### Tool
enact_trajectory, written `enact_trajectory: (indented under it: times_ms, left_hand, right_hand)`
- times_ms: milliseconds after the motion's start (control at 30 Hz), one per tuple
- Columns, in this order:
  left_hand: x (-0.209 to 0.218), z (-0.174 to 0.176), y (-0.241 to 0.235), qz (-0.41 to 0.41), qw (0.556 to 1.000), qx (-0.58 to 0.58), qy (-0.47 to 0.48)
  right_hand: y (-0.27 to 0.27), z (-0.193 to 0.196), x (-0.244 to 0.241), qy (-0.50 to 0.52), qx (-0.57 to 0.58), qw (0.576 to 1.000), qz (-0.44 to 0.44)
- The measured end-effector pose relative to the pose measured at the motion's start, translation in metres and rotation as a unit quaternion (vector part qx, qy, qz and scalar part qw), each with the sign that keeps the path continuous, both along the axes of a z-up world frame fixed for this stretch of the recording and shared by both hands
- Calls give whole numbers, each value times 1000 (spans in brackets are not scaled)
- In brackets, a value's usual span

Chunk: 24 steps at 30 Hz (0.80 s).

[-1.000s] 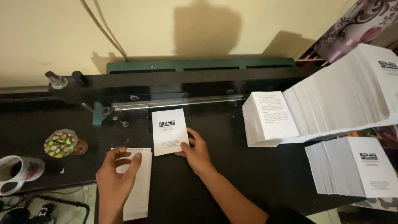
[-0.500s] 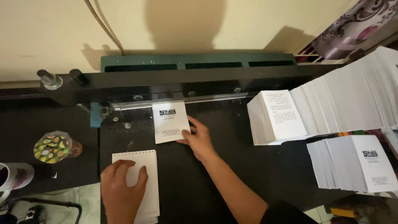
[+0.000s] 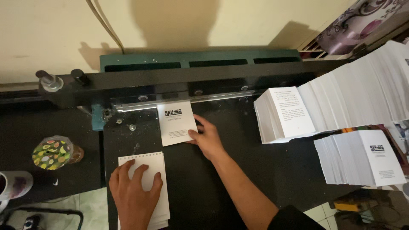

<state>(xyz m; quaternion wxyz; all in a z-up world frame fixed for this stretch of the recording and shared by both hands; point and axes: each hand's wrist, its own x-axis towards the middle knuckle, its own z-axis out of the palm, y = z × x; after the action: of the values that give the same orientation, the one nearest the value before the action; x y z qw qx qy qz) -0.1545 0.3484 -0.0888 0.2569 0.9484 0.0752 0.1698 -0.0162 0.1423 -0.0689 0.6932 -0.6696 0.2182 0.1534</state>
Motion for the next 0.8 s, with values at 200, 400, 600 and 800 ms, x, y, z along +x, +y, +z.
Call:
enact_trajectory:
  times_ms: [200,400,600,800]
  left_hand:
    - [2,1,-1,7,999,25,-32]
    - [2,1,-4,23,999,41,8]
    - [5,3,-8,18,996,71,47]
    - [-1,2,-10,22,993,90,71]
  right_hand:
    - [0,-10,0,-19,10,1000,2]
    - [-1,-8,0,-30,6,1000,7]
    - [-2,-10,1,-25,8,1000,8]
    - [1,3,-5,-27,2,1000,8]
